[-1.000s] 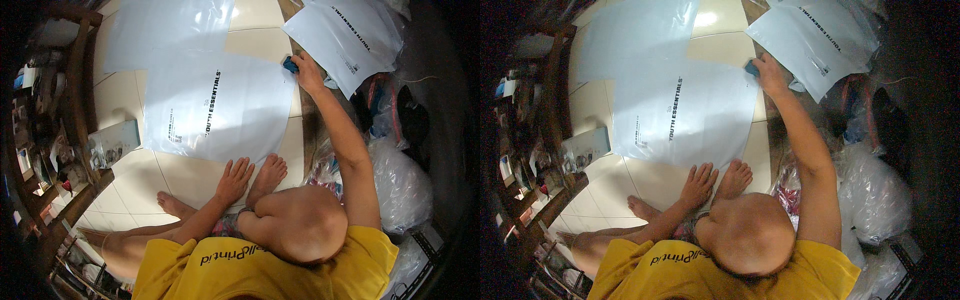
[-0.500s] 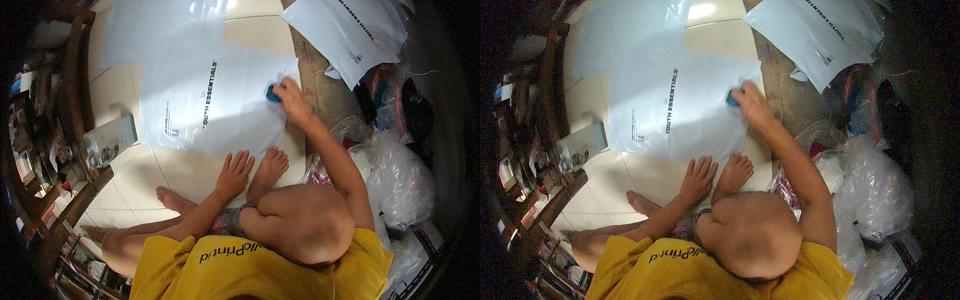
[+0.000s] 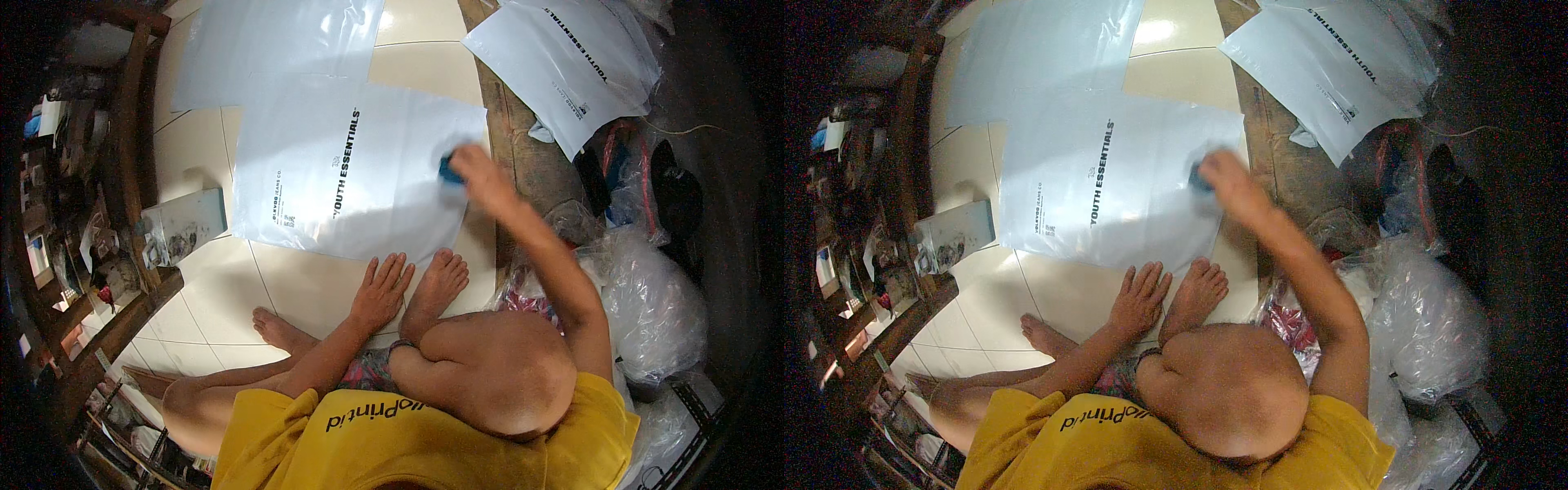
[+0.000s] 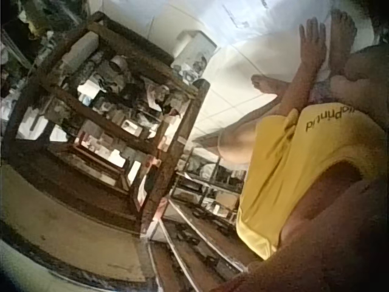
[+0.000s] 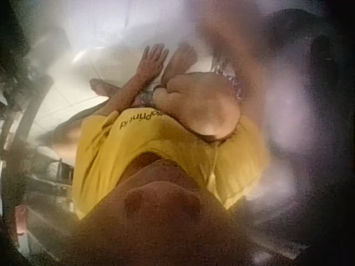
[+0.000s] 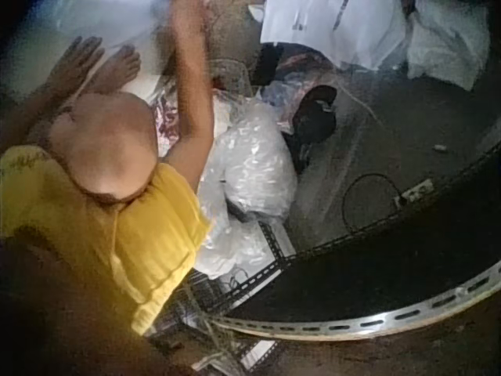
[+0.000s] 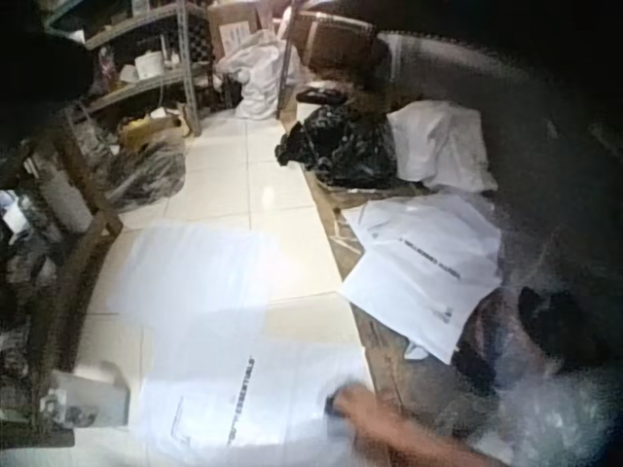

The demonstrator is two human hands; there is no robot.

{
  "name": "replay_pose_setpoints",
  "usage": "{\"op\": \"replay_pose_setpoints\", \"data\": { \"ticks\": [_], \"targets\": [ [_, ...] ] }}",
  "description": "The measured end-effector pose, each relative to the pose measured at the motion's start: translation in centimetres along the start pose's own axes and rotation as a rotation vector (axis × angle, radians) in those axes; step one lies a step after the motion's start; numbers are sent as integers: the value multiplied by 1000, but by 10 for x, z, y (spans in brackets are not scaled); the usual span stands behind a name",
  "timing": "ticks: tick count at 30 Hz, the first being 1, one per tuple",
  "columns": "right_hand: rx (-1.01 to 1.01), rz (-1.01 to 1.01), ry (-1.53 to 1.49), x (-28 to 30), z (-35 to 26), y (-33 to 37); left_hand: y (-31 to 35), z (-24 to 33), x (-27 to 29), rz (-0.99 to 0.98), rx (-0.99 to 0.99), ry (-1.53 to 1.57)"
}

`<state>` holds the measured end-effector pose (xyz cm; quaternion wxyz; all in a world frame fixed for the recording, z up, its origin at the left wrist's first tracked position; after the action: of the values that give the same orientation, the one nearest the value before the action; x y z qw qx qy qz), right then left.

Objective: The person sits on the floor and wipes white plastic sheets with a blue cloth. They handle multiple sheets one at a time, rubbing the surface repeatedly with the cloth.

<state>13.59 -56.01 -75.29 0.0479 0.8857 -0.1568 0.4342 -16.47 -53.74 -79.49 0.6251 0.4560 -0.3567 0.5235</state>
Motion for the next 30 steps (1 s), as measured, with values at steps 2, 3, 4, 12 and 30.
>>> {"op": "replay_pose_setpoints", "data": {
  "ticks": [2,3,4,12,30],
  "targets": [
    [149,-80,-92,-28,-36,25,-1,1,2,-16,-8,21],
    [126,-88,-111,-36,-49,31,-1,1,2,-28,-10,28],
    [114,-99,-88,-37,-45,30,-1,1,2,-37,-12,31],
    [5,108,229,14,88,-61,0,2,0,-49,-15,16],
    [-593,384,-553,8,6,10,5,-10,9,36,-46,120]
  ]
}}
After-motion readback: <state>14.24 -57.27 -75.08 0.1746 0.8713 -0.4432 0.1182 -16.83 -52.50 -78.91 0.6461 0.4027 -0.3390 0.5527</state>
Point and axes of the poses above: each hand's wrist, its own y-axis away from the middle knuckle, its own x-axis out of the back of the hand, z = x × y, the point moved 6 cm from there along -y, towards the middle knuckle, and after that the axes turned 8 degrees about -y, right-handed, at the moved point
